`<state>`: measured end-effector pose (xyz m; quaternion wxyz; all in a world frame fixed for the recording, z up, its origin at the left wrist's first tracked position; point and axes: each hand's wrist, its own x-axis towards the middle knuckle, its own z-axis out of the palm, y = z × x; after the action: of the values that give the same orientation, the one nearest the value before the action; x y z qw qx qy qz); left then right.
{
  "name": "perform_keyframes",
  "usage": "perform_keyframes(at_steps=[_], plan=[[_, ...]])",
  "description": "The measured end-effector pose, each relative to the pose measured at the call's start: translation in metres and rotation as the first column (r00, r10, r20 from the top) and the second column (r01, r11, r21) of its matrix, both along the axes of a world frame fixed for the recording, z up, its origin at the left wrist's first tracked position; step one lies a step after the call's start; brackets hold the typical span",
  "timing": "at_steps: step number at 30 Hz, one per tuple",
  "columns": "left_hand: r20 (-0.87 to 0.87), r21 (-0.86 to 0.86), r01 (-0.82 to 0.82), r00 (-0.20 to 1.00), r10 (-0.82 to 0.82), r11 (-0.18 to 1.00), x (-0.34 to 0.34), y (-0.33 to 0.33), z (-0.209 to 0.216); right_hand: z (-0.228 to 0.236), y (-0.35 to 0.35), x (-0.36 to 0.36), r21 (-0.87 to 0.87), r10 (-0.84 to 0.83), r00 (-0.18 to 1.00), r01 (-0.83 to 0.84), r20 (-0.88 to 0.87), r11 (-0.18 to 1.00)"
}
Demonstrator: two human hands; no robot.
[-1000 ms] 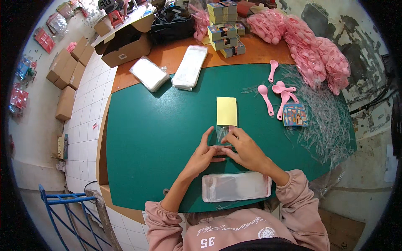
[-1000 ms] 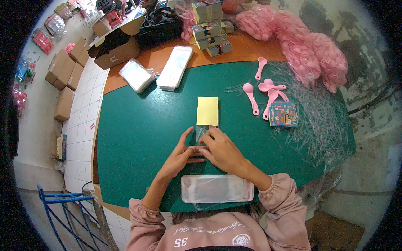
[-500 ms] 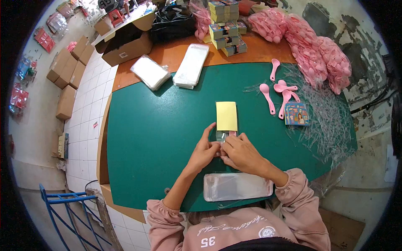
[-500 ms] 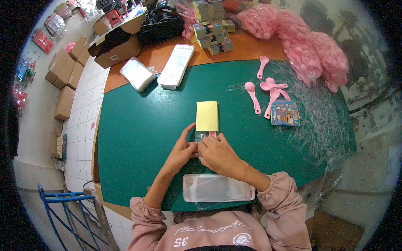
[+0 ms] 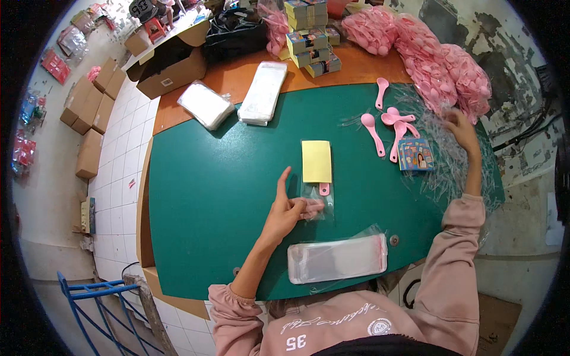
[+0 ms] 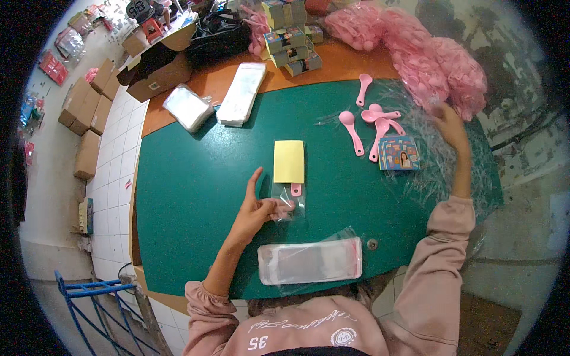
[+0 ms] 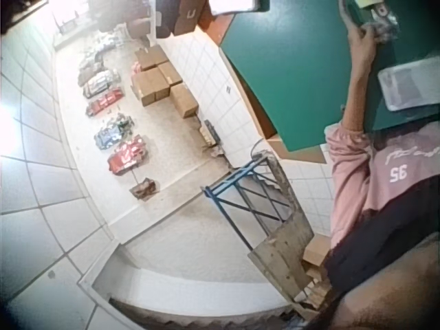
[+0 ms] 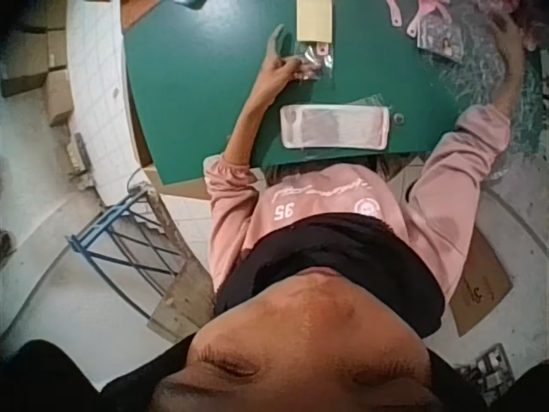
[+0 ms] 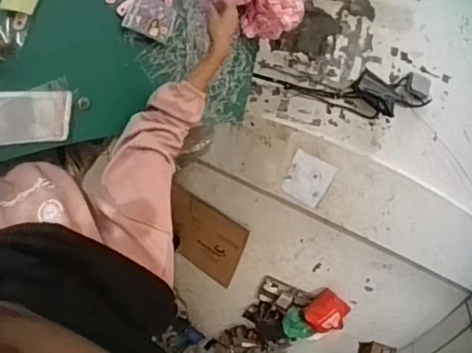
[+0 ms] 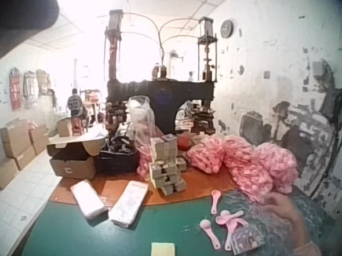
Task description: The person repeatedly picks up pink plastic spoons and small printed cards, places them into clear plastic bags, and seals them with yellow sticky notes. The person handles the items one at a time and stacks the finished packages on the table.
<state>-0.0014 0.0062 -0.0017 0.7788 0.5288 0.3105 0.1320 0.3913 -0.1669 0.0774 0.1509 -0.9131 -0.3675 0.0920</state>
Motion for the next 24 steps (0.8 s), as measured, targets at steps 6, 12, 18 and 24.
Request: perform_keyframes(at_steps=[6, 12, 18, 24], plan=[[0.031, 0.012, 0.009, 0.999, -0.01, 1.0, -0.004, -0.001, -0.008, -0.037, 0.037, -0.103, 0.329, 0.332, 0.903, -0.412, 0.274, 0.85], [0.175, 0.018, 0.092, 0.98, -0.094, 0.996, -0.008, 0.003, -0.019, -0.077, 0.069, -0.218, 0.396, 0.697, 0.715, -0.658, 0.061, 0.641], [0.031, 0.273, 0.084, 0.995, -0.096, 0.958, -0.009, 0.009, -0.005, -0.082, 0.065, -0.211, 0.626, 0.698, 0.699, -0.476, -0.157, 0.617], [-0.134, 0.706, 0.155, 0.987, -0.085, 0.692, -0.004, 0.009, 0.004, -0.081, 0.071, -0.209, 0.659, 0.731, 0.626, -0.432, -0.273, 0.616]])
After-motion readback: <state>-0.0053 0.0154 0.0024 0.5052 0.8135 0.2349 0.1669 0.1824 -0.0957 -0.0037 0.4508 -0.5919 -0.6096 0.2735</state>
